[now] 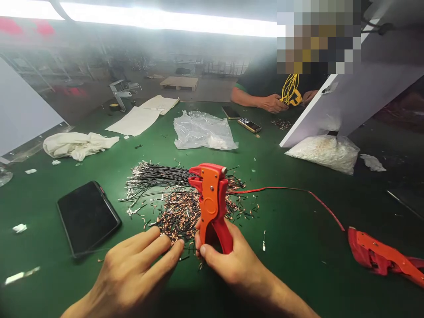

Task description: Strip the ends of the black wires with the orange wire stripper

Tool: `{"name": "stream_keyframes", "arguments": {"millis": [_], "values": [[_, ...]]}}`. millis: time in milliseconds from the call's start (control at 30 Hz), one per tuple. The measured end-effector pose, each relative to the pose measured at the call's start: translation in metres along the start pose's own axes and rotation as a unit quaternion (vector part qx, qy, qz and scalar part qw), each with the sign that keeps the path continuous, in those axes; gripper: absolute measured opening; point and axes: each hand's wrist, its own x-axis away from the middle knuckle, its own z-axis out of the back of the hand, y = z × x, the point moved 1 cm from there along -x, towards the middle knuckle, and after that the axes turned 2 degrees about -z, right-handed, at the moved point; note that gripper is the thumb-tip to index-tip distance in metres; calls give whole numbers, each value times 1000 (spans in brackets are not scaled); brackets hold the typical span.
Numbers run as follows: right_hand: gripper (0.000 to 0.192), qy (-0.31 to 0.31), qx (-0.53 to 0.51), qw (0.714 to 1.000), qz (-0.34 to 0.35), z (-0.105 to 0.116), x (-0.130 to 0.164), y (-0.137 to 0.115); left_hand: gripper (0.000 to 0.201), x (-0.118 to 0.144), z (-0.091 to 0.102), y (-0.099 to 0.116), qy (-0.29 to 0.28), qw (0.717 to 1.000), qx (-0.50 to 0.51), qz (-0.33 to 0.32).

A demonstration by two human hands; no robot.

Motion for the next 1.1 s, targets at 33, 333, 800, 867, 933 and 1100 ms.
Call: {"name": "stream_keyframes", "arguments": {"millis": [33,333,800,867,933,1100], "values": [[11,-1,15,1000,-7,0,0,0,20,0,0,1,0,1000,4,3],[17,27,69,997,-10,-1,-2,3,24,4,-6,13,-12,999,33,-6],[29,-3,362,928,92,4,-2,-11,28,7,-22,28,-1,1000,7,4],[29,1,394,913,107,3,-3,-13,28,6,-22,29,0,1000,0,9],[28,12,410,905,115,5,-6,-13,28,6,-21,30,2,1000,-6,12],[24,98,404,904,101,27,-16,-9,24,9,-16,29,19,1000,-11,19]]}}
